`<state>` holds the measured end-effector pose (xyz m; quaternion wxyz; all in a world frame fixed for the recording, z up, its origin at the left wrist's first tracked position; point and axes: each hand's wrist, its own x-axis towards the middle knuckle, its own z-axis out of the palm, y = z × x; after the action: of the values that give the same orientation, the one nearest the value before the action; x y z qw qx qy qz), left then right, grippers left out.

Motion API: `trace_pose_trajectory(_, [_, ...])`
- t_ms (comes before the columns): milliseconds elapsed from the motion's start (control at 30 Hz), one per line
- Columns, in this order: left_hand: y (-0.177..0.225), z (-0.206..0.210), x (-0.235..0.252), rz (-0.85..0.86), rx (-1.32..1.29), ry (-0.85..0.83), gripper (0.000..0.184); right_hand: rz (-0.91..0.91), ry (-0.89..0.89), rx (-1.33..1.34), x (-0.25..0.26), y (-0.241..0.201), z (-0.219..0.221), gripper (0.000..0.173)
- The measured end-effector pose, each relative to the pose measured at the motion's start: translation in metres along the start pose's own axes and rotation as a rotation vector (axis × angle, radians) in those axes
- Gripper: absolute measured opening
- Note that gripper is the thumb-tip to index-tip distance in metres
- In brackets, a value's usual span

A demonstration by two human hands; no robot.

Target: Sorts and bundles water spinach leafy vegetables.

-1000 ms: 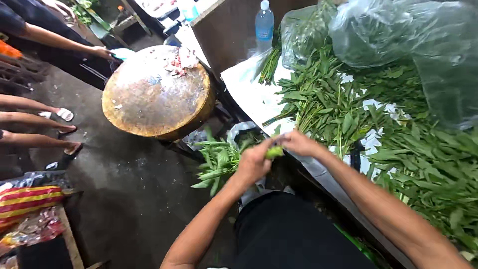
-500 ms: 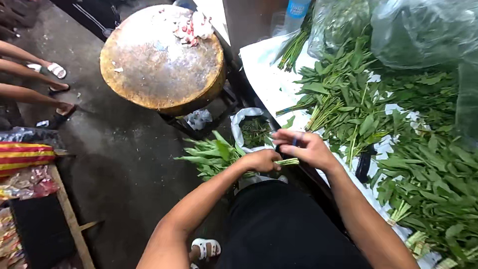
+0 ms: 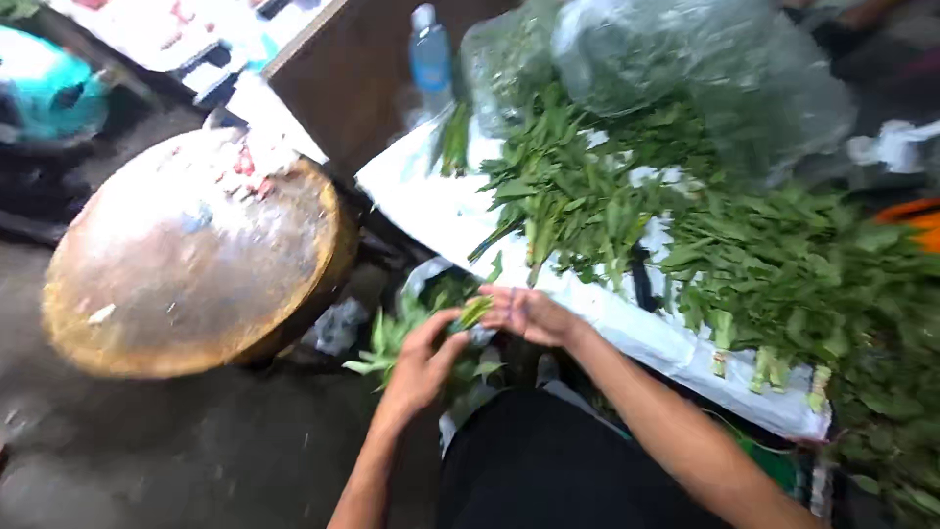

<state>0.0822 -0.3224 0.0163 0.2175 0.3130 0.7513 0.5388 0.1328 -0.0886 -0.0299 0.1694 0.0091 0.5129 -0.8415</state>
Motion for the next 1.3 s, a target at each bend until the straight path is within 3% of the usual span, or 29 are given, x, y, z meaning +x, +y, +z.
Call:
trace_pose_trajectory(67, [-0.017, -0.001, 0.006, -0.172, 0.121, -0.248, 0.028, -0.107, 0.010, -0.424, 0.000, -0.019, 0.020, 0.066])
trace_pose_trajectory(100, [-0.027, 0.006, 0.005, -0.212, 0.127, -0.361, 0.030, -0.153, 0.027, -0.560, 0.002, -0.025, 0.038, 0.049])
trace_pose_trajectory(133, [-0.039, 0.013, 0.000, -0.209, 0.084, -0.363, 0.031, -0.171, 0.016, -0.639, 0.002, -0.030, 0.059, 0.027])
trace_pose_trajectory(167, [-0.050, 0.013, -0.005, -0.179, -0.001, -0.289, 0.037, -0.148, -0.036, -0.679, 0.000, -0.032, 0.082, 0.017])
trace_pose_trajectory(233, [-0.044, 0.008, 0.011, -0.272, -0.027, -0.243, 0.042, -0.053, -0.168, -0.731, -0.007, -0.029, 0.118, 0.028])
trace_pose_trajectory(300, [-0.040, 0.008, 0.023, -0.281, 0.004, -0.207, 0.040, -0.220, -0.091, -0.814, -0.014, -0.028, 0.123, 0.029])
trace_pose_trajectory(367, [-0.044, 0.009, 0.017, -0.164, -0.050, -0.023, 0.040, -0.491, 0.258, -0.733, -0.009, -0.028, 0.103, 0.022])
trace_pose_trajectory(400, [-0.039, 0.009, 0.019, -0.156, -0.054, 0.037, 0.039, -0.478, 0.368, -0.639, -0.006, -0.031, 0.085, 0.037])
trace_pose_trajectory(467, [-0.022, 0.007, 0.022, -0.098, 0.086, 0.001, 0.041, -0.240, 0.433, -0.448, -0.004, -0.021, 0.049, 0.079])
trace_pose_trajectory(500, [-0.018, 0.010, 0.022, -0.016, 0.202, -0.094, 0.039, -0.121, 0.423, -0.379, -0.004, -0.019, 0.038, 0.091])
trace_pose_trajectory(533, [-0.019, 0.015, 0.019, 0.076, 0.278, -0.214, 0.032, -0.037, 0.399, -0.326, -0.006, -0.020, 0.029, 0.088])
trace_pose_trajectory(600, [-0.018, 0.025, 0.014, 0.206, 0.229, -0.385, 0.032, 0.050, 0.395, -0.100, -0.010, -0.022, 0.017, 0.052])
trace_pose_trajectory(633, [-0.015, 0.024, 0.014, 0.204, 0.133, -0.391, 0.031, 0.035, 0.371, 0.060, -0.011, -0.016, 0.011, 0.042])
trace_pose_trajectory(700, [-0.002, 0.012, 0.023, 0.107, -0.060, -0.278, 0.033, -0.115, 0.305, 0.254, -0.019, -0.005, 0.015, 0.043])
trace_pose_trajectory(733, [0.001, 0.009, 0.033, 0.057, -0.099, -0.231, 0.036, -0.205, 0.320, 0.169, -0.024, -0.009, 0.021, 0.044])
trace_pose_trajectory(800, [0.004, 0.015, 0.046, 0.007, 0.029, -0.276, 0.043, -0.220, 0.388, -0.306, -0.032, -0.032, 0.023, 0.078])
trace_pose_trajectory(833, [0.005, 0.023, 0.047, 0.018, 0.136, -0.354, 0.038, -0.154, 0.392, -0.455, -0.035, -0.044, 0.022, 0.083])
trace_pose_trajectory(867, [0.006, 0.032, 0.046, 0.056, 0.198, -0.442, 0.033, -0.075, 0.375, -0.474, -0.035, -0.051, 0.017, 0.074])
trace_pose_trajectory(933, [0.015, 0.041, 0.050, 0.130, 0.125, -0.578, 0.035, -0.001, 0.362, -0.252, -0.033, -0.044, 0.001, 0.040])
trace_pose_trajectory(1000, [0.022, 0.044, 0.063, 0.106, -0.123, -0.551, 0.038, -0.073, 0.425, 0.165, -0.038, -0.026, -0.005, 0.041])
trace_pose_trajectory(1067, [0.026, 0.047, 0.076, 0.015, -0.380, -0.462, 0.036, -0.262, 0.523, 0.392, -0.046, -0.016, 0.002, 0.041])
trace_pose_trajectory(1133, [0.033, 0.053, 0.084, -0.127, -0.516, -0.424, 0.031, -0.498, 0.629, 0.227, -0.054, -0.011, 0.005, 0.042])
trace_pose_trajectory(1200, [0.038, 0.062, 0.091, -0.263, -0.541, -0.448, 0.025, -0.628, 0.666, -0.265, -0.068, -0.015, -0.007, 0.049])
trace_pose_trajectory(1267, [0.040, 0.065, 0.099, -0.317, -0.419, -0.539, 0.022, -0.617, 0.596, -0.685, -0.085, -0.028, -0.026, 0.048])
trace_pose_trajectory(1300, [0.042, 0.066, 0.103, -0.311, -0.295, -0.590, 0.020, -0.583, 0.540, -0.805, -0.093, -0.032, -0.032, 0.040])
